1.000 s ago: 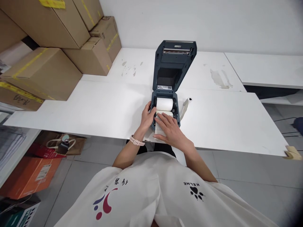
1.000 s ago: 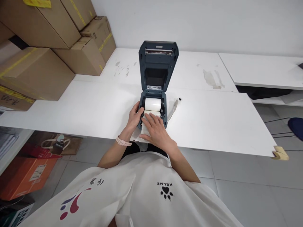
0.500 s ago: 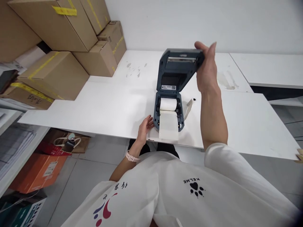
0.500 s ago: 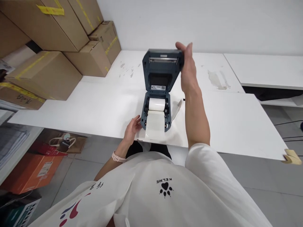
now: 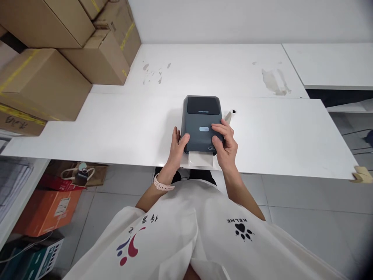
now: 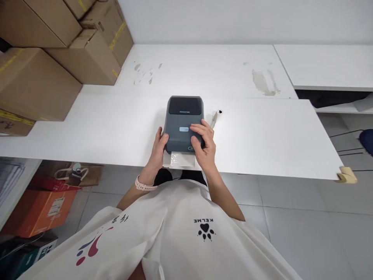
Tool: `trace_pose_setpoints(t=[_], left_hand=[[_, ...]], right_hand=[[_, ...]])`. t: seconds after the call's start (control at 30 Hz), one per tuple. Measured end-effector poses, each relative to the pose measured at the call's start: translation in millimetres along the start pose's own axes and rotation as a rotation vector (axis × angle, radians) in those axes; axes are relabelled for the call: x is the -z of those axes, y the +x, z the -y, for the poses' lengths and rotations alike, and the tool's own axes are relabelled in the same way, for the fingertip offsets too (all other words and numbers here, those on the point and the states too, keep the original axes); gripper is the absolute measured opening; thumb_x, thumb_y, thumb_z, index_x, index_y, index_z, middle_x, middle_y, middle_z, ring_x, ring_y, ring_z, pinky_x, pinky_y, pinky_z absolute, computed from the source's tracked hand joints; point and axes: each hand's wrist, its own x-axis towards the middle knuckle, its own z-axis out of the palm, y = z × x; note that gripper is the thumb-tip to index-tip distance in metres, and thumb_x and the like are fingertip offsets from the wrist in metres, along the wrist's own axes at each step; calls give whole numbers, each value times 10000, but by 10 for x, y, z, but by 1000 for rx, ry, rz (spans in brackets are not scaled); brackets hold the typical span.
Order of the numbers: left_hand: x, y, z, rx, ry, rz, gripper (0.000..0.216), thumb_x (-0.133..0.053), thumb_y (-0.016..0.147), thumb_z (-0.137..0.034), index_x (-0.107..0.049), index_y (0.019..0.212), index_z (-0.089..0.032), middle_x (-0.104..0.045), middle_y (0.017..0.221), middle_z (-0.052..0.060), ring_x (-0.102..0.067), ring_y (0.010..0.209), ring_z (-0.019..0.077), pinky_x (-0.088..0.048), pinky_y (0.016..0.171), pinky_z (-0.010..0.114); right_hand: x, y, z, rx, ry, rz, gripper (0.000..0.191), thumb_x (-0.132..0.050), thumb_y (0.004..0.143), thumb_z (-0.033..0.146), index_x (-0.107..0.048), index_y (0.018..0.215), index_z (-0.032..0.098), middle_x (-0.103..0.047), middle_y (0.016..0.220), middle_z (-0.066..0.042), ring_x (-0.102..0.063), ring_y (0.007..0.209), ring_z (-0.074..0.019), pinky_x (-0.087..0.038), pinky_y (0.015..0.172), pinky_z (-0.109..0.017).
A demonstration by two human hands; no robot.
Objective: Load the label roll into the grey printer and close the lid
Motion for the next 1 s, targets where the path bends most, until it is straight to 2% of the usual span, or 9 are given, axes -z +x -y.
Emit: trace_pose_setpoints(t=[0.17,0.37,0.53,0.7,0.77,0.83,0.87,0.9,1.0], left_hand=[[11,-27,-6,46,25,1,893,-664,900,-527,-202,1641,-341,-303,1736,40,-256,1622,303,-341,1292,486],[-67,52,71,-126,80,42,803,-657,904,-590,-326,1588,-332,-393,1687,57,-403,1549,310,-401,1256,467],[-67,106,117,-219,108,31,721,-659,899,-591,-451,1519,-289,-506,1601,84,-493,1472,314,-432,1216,465],[-4,80,112,-231,169,52,723,-647,900,-611,-446,1512,-282,-504,1592,100,-497,1455,311,-458,1161,442],[50,-43,158,-251,231,-36,699,-664,889,-607,-468,1474,-278,-509,1565,113,-534,1396,286,-494,1088,407],[107,-218,240,-271,328,-228,593,-693,866,-592,-562,1333,-252,-593,1416,117,-610,1210,238,-526,959,364],[129,-306,283,-276,366,-311,479,-691,863,-585,-624,1175,-228,-664,1214,93,-631,1047,204,-525,878,341],[142,-384,320,-249,372,-292,383,-666,878,-576,-650,1001,-213,-676,1002,55,-614,891,170,-511,797,315],[114,-500,352,-49,305,52,448,-608,888,-598,-617,695,-193,-576,646,-6,-508,616,116,-423,609,274]], right_hand=[[-36,-134,-47,-16,-169,50,252,-496,1050,350,-672,1223,302,-713,1319,-58,-463,1503,-294,-378,1218,-589],[-65,-218,-204,129,-338,49,426,-341,1079,311,-537,1454,353,-636,1454,-33,-465,1504,-276,-256,1267,-599],[-78,-237,-343,150,-290,74,543,-192,1076,369,-389,1583,371,-573,1517,-27,-387,1550,-287,-324,1247,-586],[-105,-220,-399,204,-316,45,511,-229,1076,359,-430,1545,370,-602,1475,-28,-429,1522,-276,-369,1229,-566],[-107,-204,-378,230,-314,23,482,-274,1076,324,-455,1521,369,-611,1464,-29,-439,1515,-268,-387,1220,-561],[-106,-190,-340,232,-307,12,464,-303,1073,294,-473,1501,357,-617,1454,-38,-444,1513,-268,-401,1213,-564],[-107,-185,-319,227,-299,9,456,-315,1071,283,-480,1492,349,-623,1445,-44,-447,1511,-269,-409,1207,-566],[-108,-182,-301,221,-288,5,450,-327,1069,274,-486,1484,341,-629,1435,-51,-451,1508,-269,-417,1202,-565],[-116,-180,-270,216,-230,-21,430,-371,1061,253,-505,1464,325,-645,1410,-61,-458,1495,-259,-422,1194,-546]])
